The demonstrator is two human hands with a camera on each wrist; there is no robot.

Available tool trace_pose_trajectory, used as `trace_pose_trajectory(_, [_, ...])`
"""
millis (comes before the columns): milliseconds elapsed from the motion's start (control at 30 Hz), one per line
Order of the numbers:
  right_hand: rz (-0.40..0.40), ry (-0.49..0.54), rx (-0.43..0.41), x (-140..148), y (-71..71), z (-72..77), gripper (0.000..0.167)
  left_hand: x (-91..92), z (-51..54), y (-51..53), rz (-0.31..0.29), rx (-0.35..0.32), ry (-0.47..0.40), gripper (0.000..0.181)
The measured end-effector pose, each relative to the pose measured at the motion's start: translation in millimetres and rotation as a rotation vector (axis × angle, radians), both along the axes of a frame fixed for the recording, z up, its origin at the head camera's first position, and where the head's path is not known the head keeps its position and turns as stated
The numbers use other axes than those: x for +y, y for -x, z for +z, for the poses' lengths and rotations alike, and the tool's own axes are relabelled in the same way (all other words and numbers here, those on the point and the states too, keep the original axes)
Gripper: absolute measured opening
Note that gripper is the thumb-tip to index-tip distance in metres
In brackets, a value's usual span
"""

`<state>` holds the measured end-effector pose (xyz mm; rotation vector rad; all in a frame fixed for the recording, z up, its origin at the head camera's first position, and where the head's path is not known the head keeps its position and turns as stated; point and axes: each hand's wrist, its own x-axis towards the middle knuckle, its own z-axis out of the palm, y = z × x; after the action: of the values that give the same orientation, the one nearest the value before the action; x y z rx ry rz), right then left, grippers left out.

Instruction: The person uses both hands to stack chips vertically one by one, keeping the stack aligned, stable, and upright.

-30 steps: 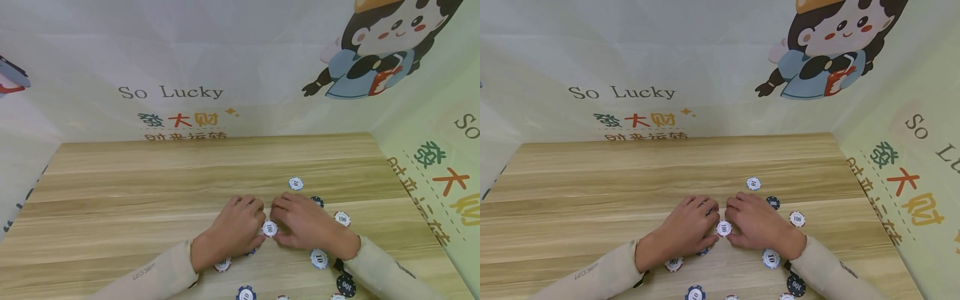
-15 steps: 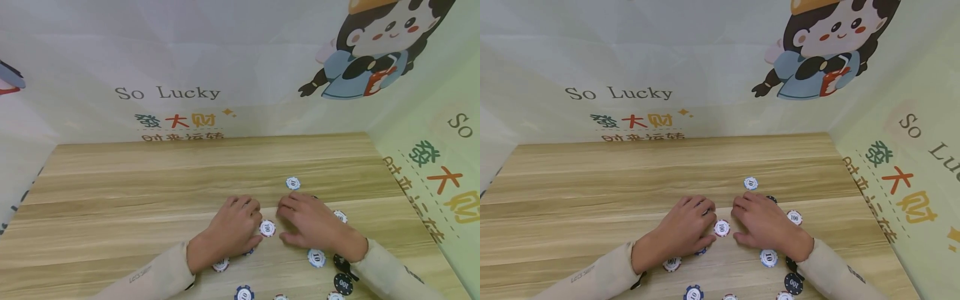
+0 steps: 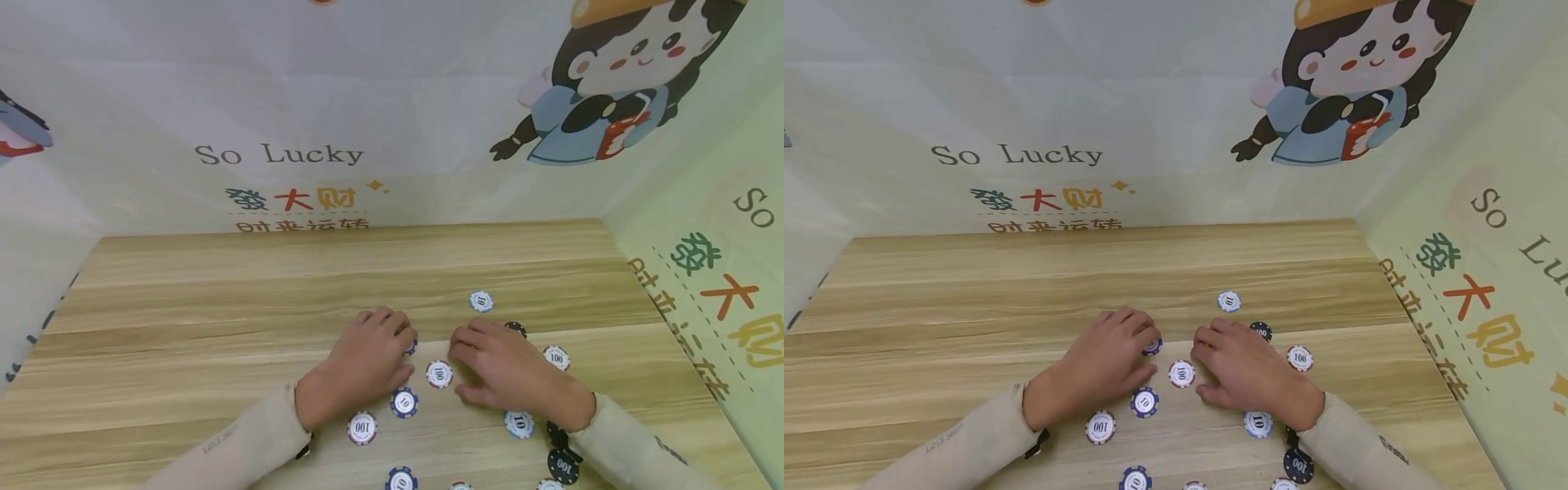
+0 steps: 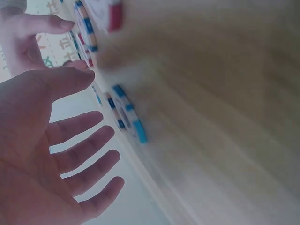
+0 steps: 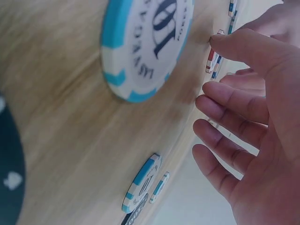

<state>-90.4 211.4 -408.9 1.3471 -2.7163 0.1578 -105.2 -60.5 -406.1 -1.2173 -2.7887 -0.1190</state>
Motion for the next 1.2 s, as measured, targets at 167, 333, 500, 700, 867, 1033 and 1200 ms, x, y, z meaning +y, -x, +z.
trace_pose_trajectory(167, [-0.01, 0.008, -0.012, 0, -2.0, -0.4, 0.038, -0.7, -4.5, 6.8, 0.036, -0.041, -0.004, 0.048])
trace_pose_trajectory(333, [-0.012, 0.016, -0.013, 0, -2.3, -1.9, 0.036, 0.1, -5.6, 11.3, 0.051, -0.058, 0.012, 0.049])
trace_pose_trajectory(500, [0.006, 0.031, 0.0, 0, -0.6, -2.9, 0.036, 0.5, -4.8, 14.3, 0.057, -0.055, 0.007, 0.049])
trace_pose_trajectory(700, [0.006, 0.025, -0.01, -1, 0.6, -2.5, 0.038, 1.3, -6.5, 17.6, 0.06, -0.049, 0.006, 0.047])
trace_pose_trajectory(867, [0.001, 0.024, -0.015, -2, 1.8, -2.9, 0.037, 2.5, -6.4, 18.3, 0.05, -0.035, 0.008, 0.043])
trace_pose_trajectory(1033, [0.002, 0.027, -0.014, -2, 2.9, -3.2, 0.034, 4.4, -4.9, 18.0, 0.039, -0.009, 0.023, 0.041])
trace_pose_trajectory(1200, [-0.002, 0.021, -0.022, -2, 2.9, -2.8, 0.035, 5.7, -4.4, 16.3, 0.033, -0.004, 0.033, 0.042])
